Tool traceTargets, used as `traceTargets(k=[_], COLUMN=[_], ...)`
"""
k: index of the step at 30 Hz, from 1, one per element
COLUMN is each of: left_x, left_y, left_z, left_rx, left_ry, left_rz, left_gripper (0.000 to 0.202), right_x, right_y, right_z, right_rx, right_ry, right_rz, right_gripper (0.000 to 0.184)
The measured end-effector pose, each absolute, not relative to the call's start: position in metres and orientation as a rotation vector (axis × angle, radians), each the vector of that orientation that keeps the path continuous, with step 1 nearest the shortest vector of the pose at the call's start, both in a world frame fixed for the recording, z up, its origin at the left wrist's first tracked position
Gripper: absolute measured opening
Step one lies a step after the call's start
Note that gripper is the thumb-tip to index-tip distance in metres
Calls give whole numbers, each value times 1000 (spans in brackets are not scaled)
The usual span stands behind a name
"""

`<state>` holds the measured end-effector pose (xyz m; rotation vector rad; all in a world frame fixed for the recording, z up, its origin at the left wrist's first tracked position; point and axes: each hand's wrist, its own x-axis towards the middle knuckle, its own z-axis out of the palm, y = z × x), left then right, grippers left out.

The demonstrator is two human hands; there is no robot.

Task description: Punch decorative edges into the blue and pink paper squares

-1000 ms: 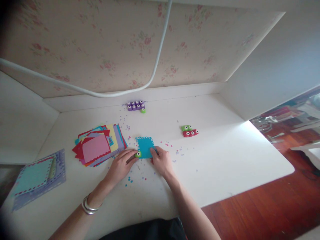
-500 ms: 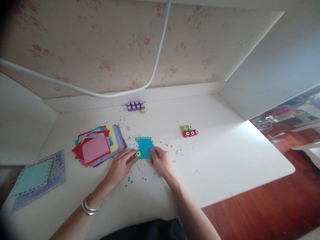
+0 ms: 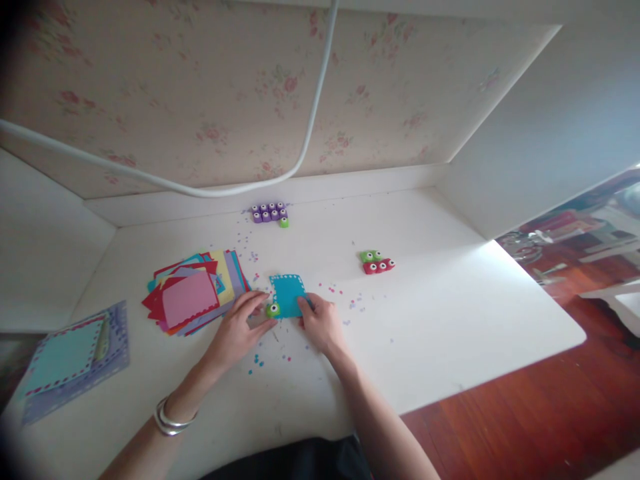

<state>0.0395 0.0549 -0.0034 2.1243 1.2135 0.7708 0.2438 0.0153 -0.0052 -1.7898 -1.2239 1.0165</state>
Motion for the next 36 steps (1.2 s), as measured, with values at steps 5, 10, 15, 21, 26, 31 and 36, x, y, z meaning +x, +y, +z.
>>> traceTargets(k=[5,10,15,21,26,31,36], left_x=[45,51,52,60,66,64,57], left_y=[58,61,63,72,81,80,72], left_z=[12,10,9,10,11,10,15], left_rx=[2022,2024,2002,1972,1976,1898,1777], left_ry=[1235,1171,1182,1253,1244,1211,1176], left_rz=[714,709,714,612,583,581,564], left_gripper=[25,22,21,9,15,14,16], right_x=[243,243,242,241,241,240,240], right_y=[16,15,16,16,16,15,16], right_z=[-6,-7,-5,-4,-3,-3,-2], right_rx=[-1781,-1765,-1778,-1799,-1806,-1799,-1801], right_ry=[-1232,-1235,-1245,-1237,-1246,-1248,-1248], right_rz=[1007,1004,997,991,968,957,951], right_gripper=[35,34,34,33,32,32,33])
